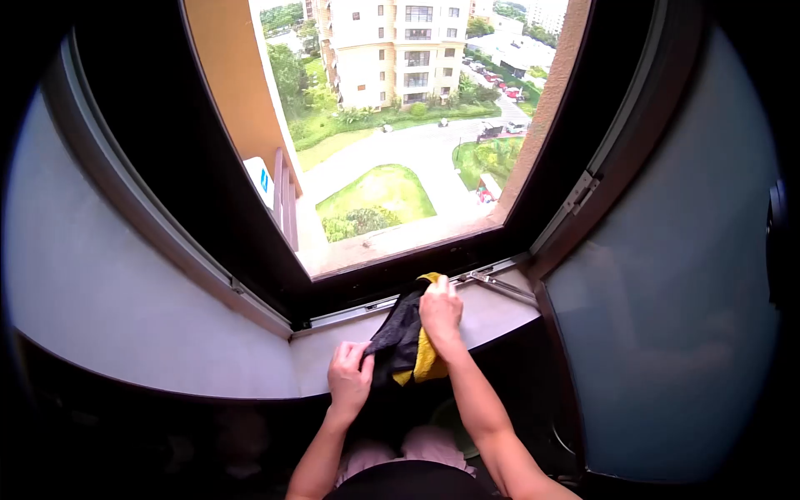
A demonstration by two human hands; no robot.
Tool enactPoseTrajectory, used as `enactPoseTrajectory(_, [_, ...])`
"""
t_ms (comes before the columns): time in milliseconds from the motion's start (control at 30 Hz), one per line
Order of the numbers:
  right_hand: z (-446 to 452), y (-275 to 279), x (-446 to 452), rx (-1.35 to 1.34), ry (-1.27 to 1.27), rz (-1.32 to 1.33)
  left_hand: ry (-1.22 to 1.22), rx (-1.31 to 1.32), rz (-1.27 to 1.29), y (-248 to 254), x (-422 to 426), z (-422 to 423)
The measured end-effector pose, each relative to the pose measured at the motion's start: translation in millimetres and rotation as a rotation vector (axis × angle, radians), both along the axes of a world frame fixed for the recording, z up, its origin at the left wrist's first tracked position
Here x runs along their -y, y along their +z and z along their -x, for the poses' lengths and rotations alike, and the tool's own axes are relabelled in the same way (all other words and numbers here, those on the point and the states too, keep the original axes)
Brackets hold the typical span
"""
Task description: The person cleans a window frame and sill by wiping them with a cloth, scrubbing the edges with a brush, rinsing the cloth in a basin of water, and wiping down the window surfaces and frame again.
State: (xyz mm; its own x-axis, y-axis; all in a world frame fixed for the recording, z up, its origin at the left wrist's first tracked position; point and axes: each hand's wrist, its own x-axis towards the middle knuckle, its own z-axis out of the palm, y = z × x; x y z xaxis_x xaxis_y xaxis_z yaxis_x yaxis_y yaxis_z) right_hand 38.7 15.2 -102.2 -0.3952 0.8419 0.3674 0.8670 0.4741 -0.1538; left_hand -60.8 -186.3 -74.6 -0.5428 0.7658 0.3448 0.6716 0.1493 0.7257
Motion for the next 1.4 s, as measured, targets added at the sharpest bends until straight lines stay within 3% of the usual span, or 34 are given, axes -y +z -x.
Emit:
enactPoseTrajectory(33, [6,2,2,-0.003,-0.008,-0.006,0.025,0.033,-0.021,2,2,2])
enactPoseTrajectory(133, [17,1,17,-0.49,0.691,0.606,0.085,0.068,-0.07,14,4,2])
enactPoseTrajectory(233, [5,9,37,-0.783,0.686,0.753,0.082,0.019,-0.084,17,11,-1])
enactPoseTrajectory(333, [-48,39,26,-0.868,0.616,0.98,0.151,0.063,-0.149,27,15,-9])
enactPoseTrajectory(400, [-87,46,8,-1.066,0.538,1.48,0.267,0.049,-0.255,33,12,-7])
enactPoseTrajectory(467, [-117,63,-4,-1.073,0.501,1.375,0.363,0.021,-0.352,36,8,3])
enactPoseTrajectory(533, [-147,67,-19,-0.892,0.49,1.14,0.421,0.007,-0.435,52,0,9])
enactPoseTrajectory(600, [-160,71,-26,-0.934,0.48,1.155,0.439,0.026,-0.44,52,-9,17])
enactPoseTrajectory(667, [-162,69,-28,-0.619,0.529,0.737,0.438,0.036,-0.393,46,-19,20])
enactPoseTrajectory(700, [-159,66,-26,-0.531,0.492,0.67,0.433,0.057,-0.369,38,-22,18])
enactPoseTrajectory(800, [-149,43,-30,-0.549,0.571,0.203,0.429,0.108,-0.285,24,-26,11])
enactPoseTrajectory(900, [-158,63,-23,-0.772,0.41,0.902,0.371,0.027,-0.173,14,-22,8])
enactPoseTrajectory(933, [-161,66,-22,-0.902,0.456,1.038,0.394,-0.04,-0.158,13,-23,3])
enactPoseTrajectory(1000, [-159,80,-15,-1.316,0.573,1.23,0.218,-0.044,-0.125,18,-29,-11])
enactPoseTrajectory(1133, [-144,109,-3,-1.664,0.558,1.257,-0.537,0.144,0.052,35,-64,-74])
enactPoseTrajectory(1167, [-137,116,-2,-1.762,0.559,1.221,-0.564,0.152,-0.009,22,-75,-98])
enactPoseTrajectory(1200, [-131,119,-7,-1.751,0.548,1.215,-0.593,0.159,-0.074,11,-85,-116])
enactPoseTrajectory(1267, [-124,120,-27,-1.644,0.532,0.992,-0.666,0.668,0.162,27,-105,-118])
enactPoseTrajectory(1300, [-124,102,-47,-1.301,0.313,0.696,-0.574,0.593,-0.069,14,-113,-124])
enactPoseTrajectory(1333, [-124,99,-56,-0.85,0.077,0.538,-0.503,0.718,-0.017,14,-120,-122])
enactPoseTrajectory(1400, [-120,86,-49,-0.361,0.066,0.148,-0.402,0.778,0.058,4,-126,-115])
